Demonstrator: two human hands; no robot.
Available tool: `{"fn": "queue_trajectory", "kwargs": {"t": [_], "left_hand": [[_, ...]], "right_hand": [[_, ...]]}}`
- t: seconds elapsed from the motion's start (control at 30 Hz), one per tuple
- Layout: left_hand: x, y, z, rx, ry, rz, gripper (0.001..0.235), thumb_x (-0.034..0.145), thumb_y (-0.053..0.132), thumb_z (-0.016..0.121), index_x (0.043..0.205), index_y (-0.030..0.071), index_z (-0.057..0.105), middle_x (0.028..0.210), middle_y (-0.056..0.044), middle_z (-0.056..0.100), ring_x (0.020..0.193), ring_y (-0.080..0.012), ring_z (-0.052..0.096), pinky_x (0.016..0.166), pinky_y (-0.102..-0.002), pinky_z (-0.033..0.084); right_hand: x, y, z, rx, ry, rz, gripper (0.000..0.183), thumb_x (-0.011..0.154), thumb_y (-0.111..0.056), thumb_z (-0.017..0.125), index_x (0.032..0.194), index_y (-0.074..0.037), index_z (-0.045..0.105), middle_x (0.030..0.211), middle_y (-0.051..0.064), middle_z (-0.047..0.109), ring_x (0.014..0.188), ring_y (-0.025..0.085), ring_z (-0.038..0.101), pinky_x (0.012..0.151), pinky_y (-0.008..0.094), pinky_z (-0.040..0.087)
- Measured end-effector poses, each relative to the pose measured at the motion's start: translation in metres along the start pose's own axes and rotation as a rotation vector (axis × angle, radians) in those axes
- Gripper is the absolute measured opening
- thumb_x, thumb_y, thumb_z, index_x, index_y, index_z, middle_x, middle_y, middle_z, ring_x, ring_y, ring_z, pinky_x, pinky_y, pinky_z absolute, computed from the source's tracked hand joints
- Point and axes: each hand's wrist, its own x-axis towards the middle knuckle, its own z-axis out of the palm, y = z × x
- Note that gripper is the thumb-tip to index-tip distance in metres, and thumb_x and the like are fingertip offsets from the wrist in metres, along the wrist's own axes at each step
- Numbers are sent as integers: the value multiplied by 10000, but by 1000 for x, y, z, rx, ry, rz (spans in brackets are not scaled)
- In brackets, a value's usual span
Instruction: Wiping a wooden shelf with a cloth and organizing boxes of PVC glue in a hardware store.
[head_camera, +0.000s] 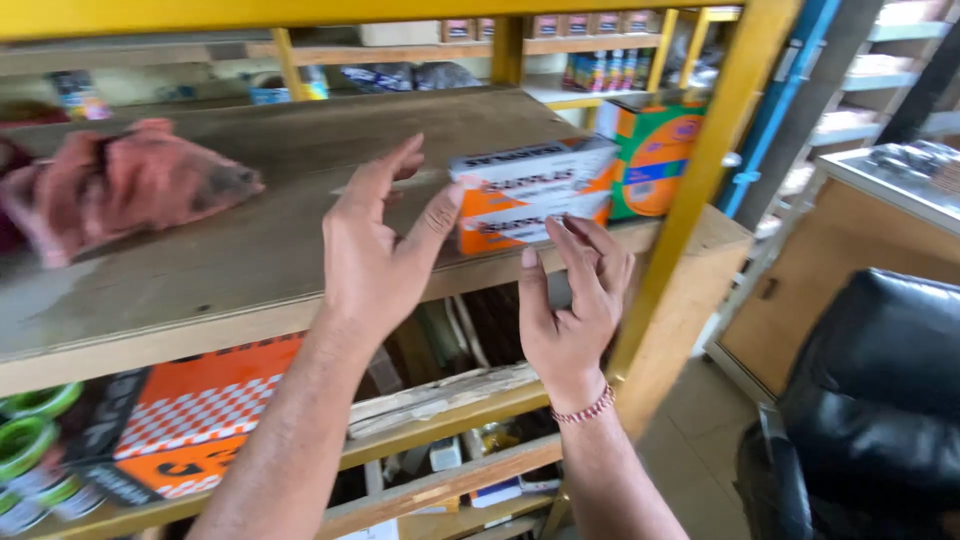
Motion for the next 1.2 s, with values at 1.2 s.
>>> {"fn": "queue_trajectory", "kwargs": {"t": [1.2], "left_hand": [[-136,-80,-462,754,369,-35,522,880,39,912,1369,34,729,1214,-192,647,832,-184,581,593,-311,427]], "right_hand": [[-44,-317,177,592,-404,-183,350,1004,-273,696,1301,-92,665,1310,104,612,1060,212,663,969,441,437]]}}
